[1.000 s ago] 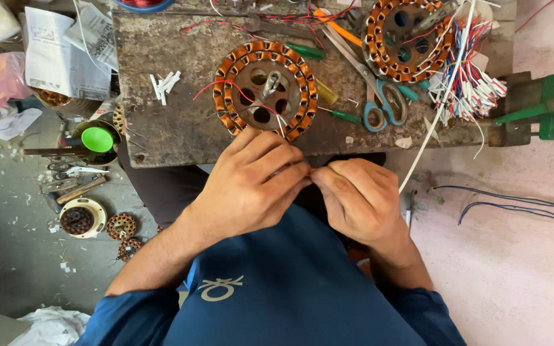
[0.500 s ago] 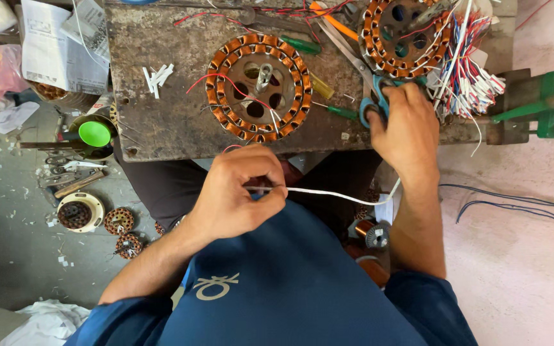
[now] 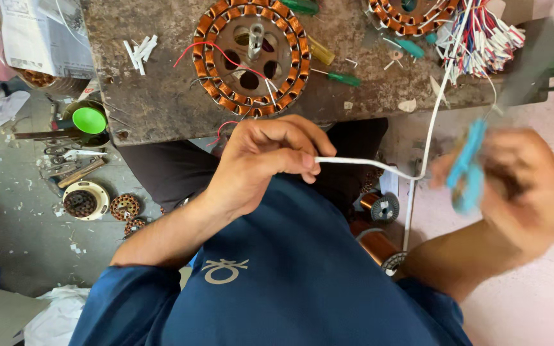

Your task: The person is assembling a motor stator by inserting white plastic spacers into the copper windings. They use scissors to cut the spacers to the required length and then carefully place them into the slots of the stator.

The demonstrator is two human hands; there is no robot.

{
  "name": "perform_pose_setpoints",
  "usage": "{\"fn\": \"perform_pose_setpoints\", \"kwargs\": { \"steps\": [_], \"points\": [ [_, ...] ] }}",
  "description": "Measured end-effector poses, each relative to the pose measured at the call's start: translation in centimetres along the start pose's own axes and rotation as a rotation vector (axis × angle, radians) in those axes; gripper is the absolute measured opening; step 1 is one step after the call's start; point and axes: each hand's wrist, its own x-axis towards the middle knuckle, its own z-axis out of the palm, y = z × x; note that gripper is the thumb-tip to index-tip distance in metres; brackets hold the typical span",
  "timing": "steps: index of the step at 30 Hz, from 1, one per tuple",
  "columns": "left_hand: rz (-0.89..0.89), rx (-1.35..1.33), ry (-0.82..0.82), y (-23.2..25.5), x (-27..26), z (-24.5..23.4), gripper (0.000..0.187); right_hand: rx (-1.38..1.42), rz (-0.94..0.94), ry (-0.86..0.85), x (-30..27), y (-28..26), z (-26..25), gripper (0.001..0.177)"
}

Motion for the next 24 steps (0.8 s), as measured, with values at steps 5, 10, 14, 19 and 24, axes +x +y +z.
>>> {"fn": "perform_pose_setpoints", "kwargs": {
  "steps": [5, 10, 14, 19, 24],
  "points": [
    [0.08, -0.121, 0.038, -0.5, 2.7, 1.9, 0.01, 0.477, -0.511, -0.396, -4.7, 4.4, 3.2, 0.069],
    [0.33, 0.243, -0.066, -1.3, 5.6, 3.4, 0.005, 0.431, 0.184, -0.009, -8.8, 4.3, 9.8, 0.092],
    [0.413, 0.684, -0.154, -1.6, 5.5, 3.9, 0.007, 0.27, 0.144, -0.033, -6.8, 3.8, 10.8, 0.085],
    [0.383, 0.763, -0.157, -1.7, 4.2, 4.0, 0.007, 0.199, 0.066, -0.071, -4.4, 3.5, 10.6, 0.073],
    [0.291, 0.708, -0.116, -1.3, 3.9, 3.1, 0.009, 0.155, 0.102, -0.079, -3.2, 2.7, 11.4, 0.07]
  ]
}}
